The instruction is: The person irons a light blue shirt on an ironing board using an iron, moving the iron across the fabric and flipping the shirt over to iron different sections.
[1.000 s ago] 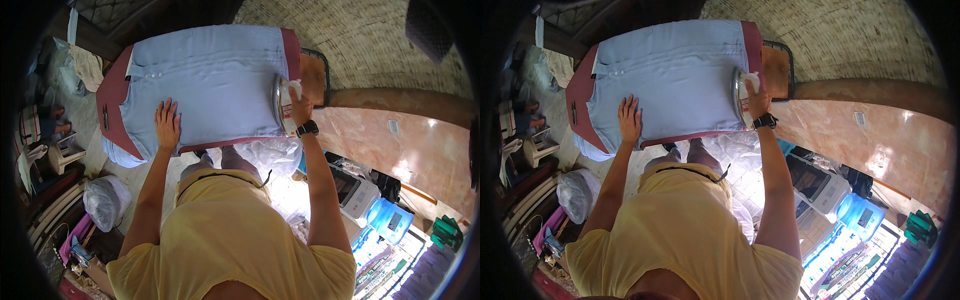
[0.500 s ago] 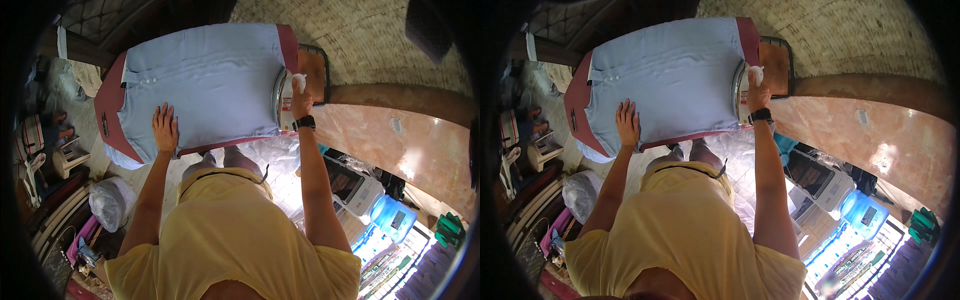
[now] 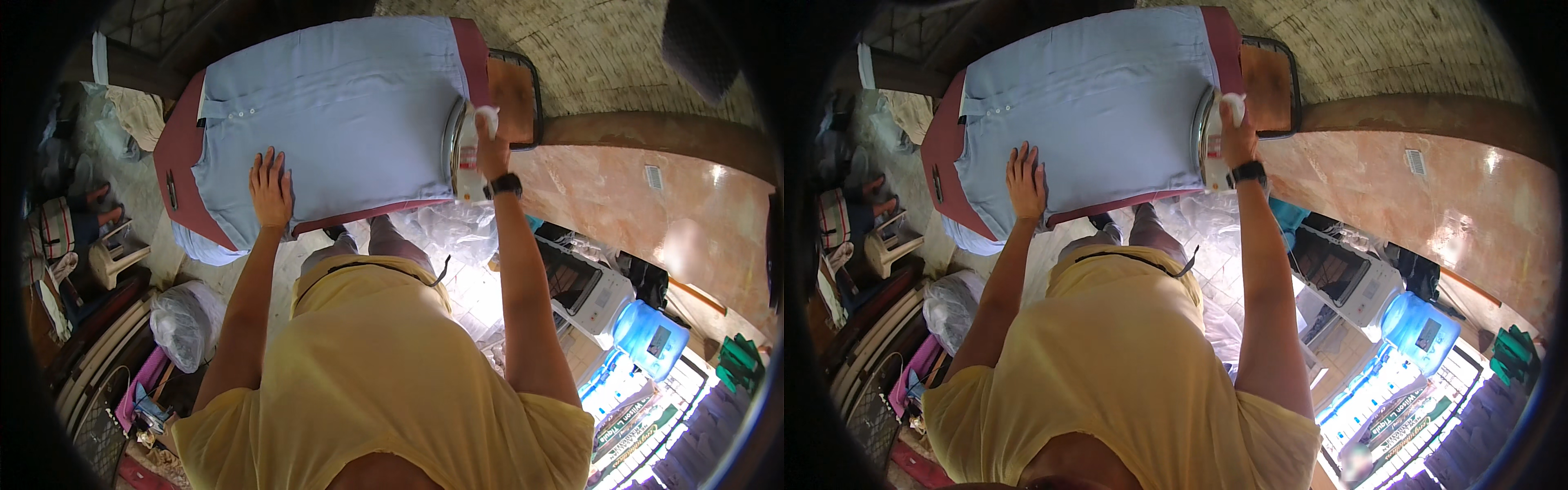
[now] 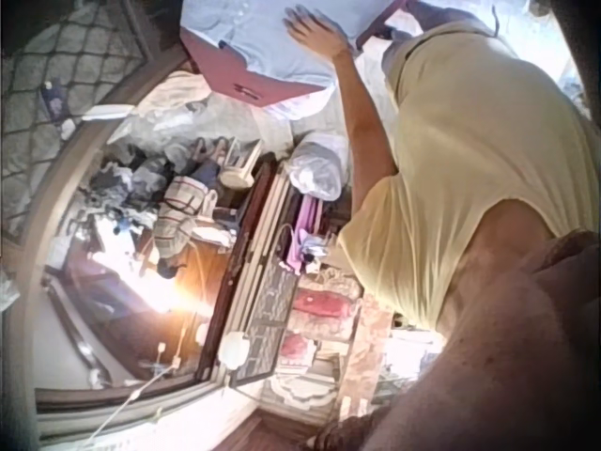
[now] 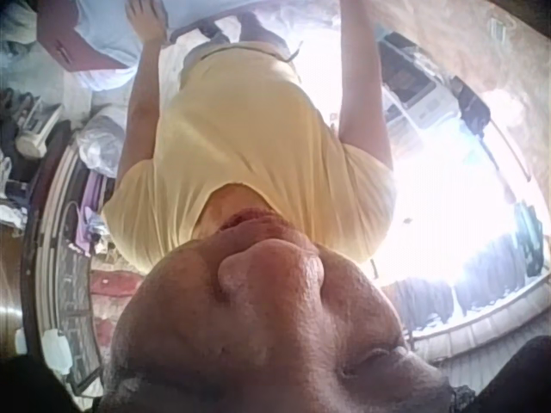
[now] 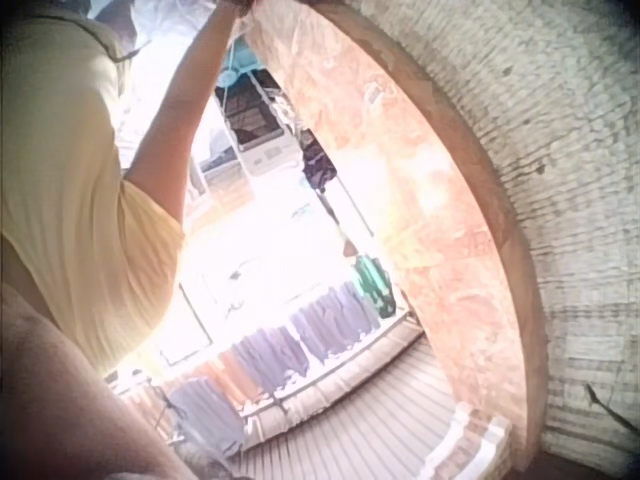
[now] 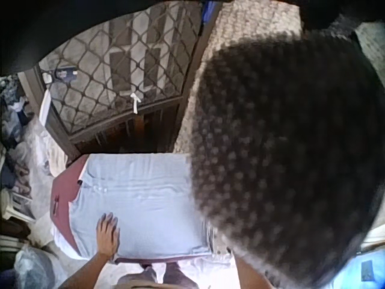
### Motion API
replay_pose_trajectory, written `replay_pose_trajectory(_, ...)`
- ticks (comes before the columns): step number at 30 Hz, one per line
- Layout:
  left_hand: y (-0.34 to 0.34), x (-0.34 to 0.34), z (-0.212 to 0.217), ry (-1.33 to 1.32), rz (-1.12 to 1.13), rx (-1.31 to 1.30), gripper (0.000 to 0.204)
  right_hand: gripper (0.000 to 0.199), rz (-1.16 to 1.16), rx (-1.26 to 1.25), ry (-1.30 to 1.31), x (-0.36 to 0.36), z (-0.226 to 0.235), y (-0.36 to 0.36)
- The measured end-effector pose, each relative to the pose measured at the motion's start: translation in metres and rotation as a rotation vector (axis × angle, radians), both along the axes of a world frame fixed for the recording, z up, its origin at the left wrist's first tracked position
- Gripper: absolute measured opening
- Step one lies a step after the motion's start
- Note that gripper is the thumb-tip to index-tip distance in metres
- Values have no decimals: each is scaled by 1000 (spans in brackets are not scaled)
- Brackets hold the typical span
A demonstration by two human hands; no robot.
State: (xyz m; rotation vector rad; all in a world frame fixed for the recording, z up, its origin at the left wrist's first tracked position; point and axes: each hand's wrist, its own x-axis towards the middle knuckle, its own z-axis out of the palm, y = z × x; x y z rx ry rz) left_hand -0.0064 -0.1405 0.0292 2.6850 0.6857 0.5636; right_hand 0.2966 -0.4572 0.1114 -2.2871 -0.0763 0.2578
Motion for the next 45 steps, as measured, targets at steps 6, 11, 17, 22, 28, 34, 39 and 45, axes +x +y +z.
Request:
replay_pose_trajectory(6, 0, -7, -1, 11, 11, 9, 38, 49, 255, -118, -237, -76, -10, -49)
replay_pose_trajectory(11, 0, -2, -8, -37, -17, 26, 38, 60, 247, -194, -260, -61, -3, -19)
replay_pose_trajectory(17, 0, -4, -8, -37, -11, 25, 37, 49, 264, -253, -273, -75, -6, -27)
replay_pose_trajectory(22, -2, -4, -5, -39, -11, 26, 38, 47, -20, -230, -9, -64, 7, -8)
replay_pose_trajectory(28, 1, -6, -5, -21, -1, 30, 39, 54, 61, -291, -276, -74, 2, -11)
replay_pose_trajectory(34, 0, -4, -7, -12, 12, 39, 39, 58, -11, -141, -366, -59, -8, -6)
replay_pose_trajectory(39, -3, -2, 1, -24, -4, 40, 37, 57, -31, -157, -245, -9, -7, 21)
replay_pose_trajectory(45, 13, -23, -9, -187, -9, -181, 34, 67, 713, -445, -42, -1, 26, 21)
